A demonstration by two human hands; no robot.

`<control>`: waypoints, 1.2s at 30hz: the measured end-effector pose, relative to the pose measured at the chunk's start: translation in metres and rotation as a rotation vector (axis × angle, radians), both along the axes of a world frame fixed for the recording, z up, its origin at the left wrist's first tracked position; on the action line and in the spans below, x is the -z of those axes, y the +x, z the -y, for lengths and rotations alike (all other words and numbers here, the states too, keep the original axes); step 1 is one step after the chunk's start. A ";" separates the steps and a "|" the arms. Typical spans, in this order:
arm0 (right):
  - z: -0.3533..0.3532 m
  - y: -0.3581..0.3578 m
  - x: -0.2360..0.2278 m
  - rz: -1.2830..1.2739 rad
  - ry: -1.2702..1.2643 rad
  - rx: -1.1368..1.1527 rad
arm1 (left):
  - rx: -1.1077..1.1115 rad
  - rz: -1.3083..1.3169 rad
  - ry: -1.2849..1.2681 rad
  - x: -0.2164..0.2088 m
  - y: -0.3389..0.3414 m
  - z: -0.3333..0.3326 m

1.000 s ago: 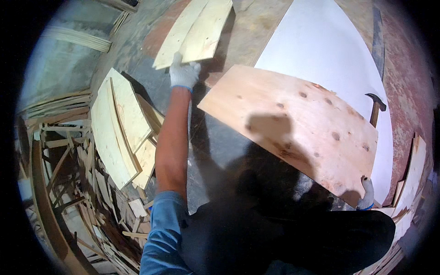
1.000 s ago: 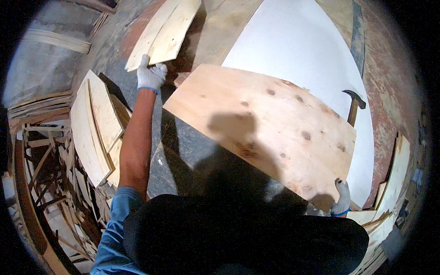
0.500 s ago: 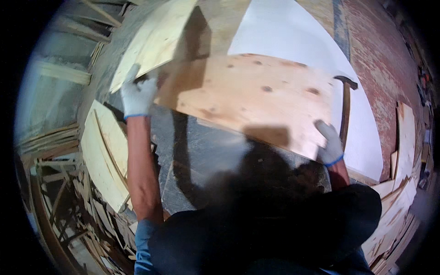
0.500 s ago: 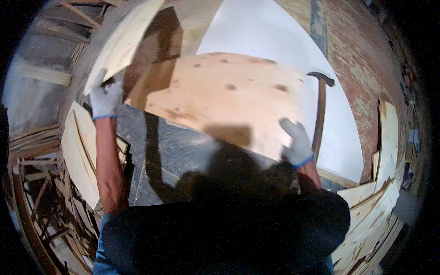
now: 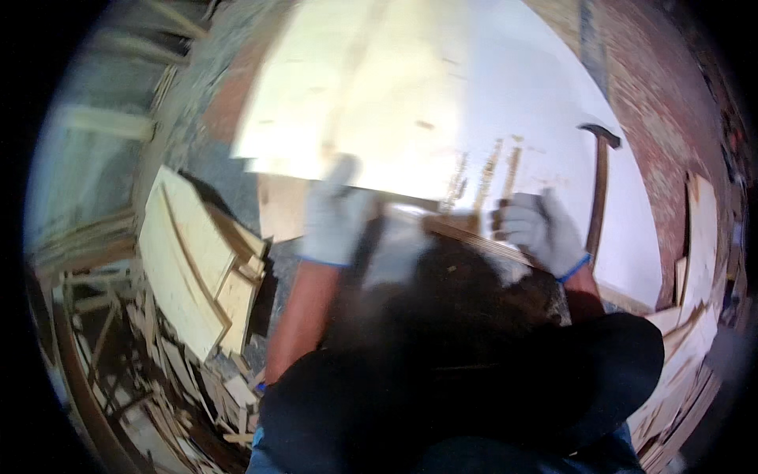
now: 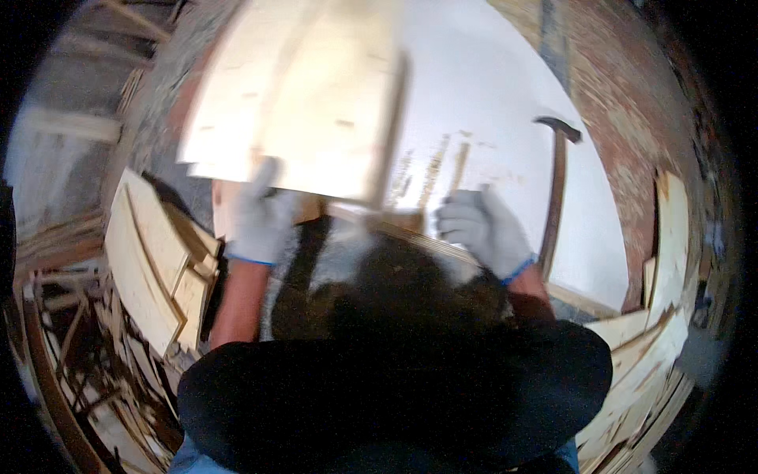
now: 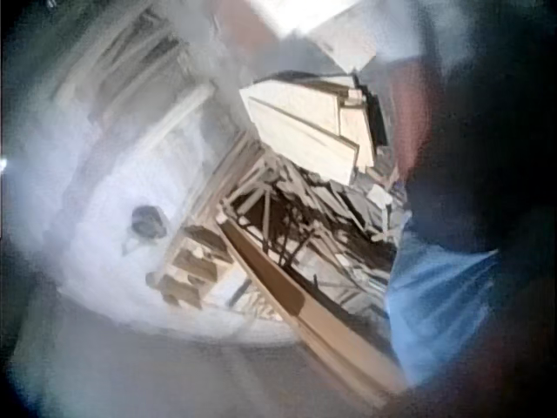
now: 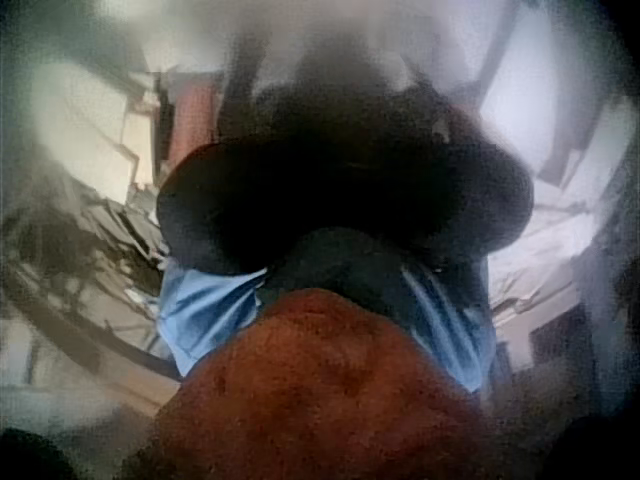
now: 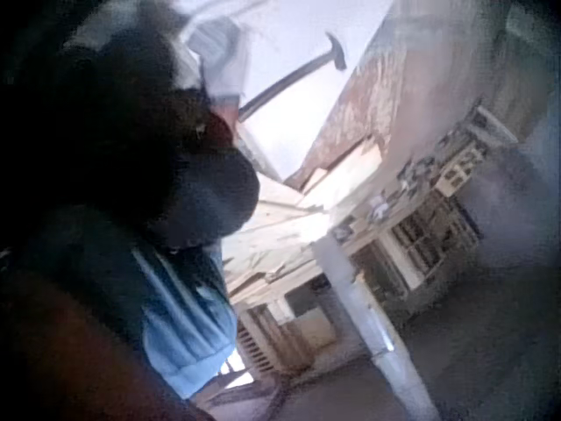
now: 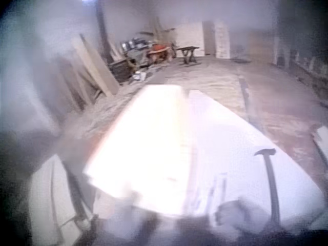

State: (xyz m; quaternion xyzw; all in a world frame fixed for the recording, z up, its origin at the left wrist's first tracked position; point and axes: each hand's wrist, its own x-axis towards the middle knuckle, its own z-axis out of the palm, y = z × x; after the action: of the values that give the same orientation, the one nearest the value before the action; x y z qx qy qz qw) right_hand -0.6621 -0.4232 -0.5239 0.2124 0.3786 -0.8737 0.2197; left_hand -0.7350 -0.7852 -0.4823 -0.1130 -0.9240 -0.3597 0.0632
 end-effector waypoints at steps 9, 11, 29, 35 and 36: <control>-0.064 0.029 0.053 0.137 0.074 0.155 | -0.022 1.157 1.393 0.106 0.092 -0.151; -0.035 0.029 0.058 0.255 0.414 0.178 | -0.031 1.393 1.265 0.118 0.122 -0.127; -0.049 0.030 0.097 0.136 0.498 0.260 | -0.468 0.715 2.022 0.163 0.075 0.083; -0.054 0.031 0.112 0.151 0.485 0.244 | -0.564 0.317 1.811 0.142 0.010 0.108; -0.054 0.031 0.112 0.143 0.476 0.244 | -0.606 0.264 1.716 0.138 0.010 0.113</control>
State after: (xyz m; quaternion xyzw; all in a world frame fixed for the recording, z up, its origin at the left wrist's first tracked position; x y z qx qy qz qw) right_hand -0.6310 -0.3690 -0.6359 0.3632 0.5282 -0.7630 0.0828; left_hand -0.7250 -0.8986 -0.6201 0.2618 -0.3302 -0.9000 0.1111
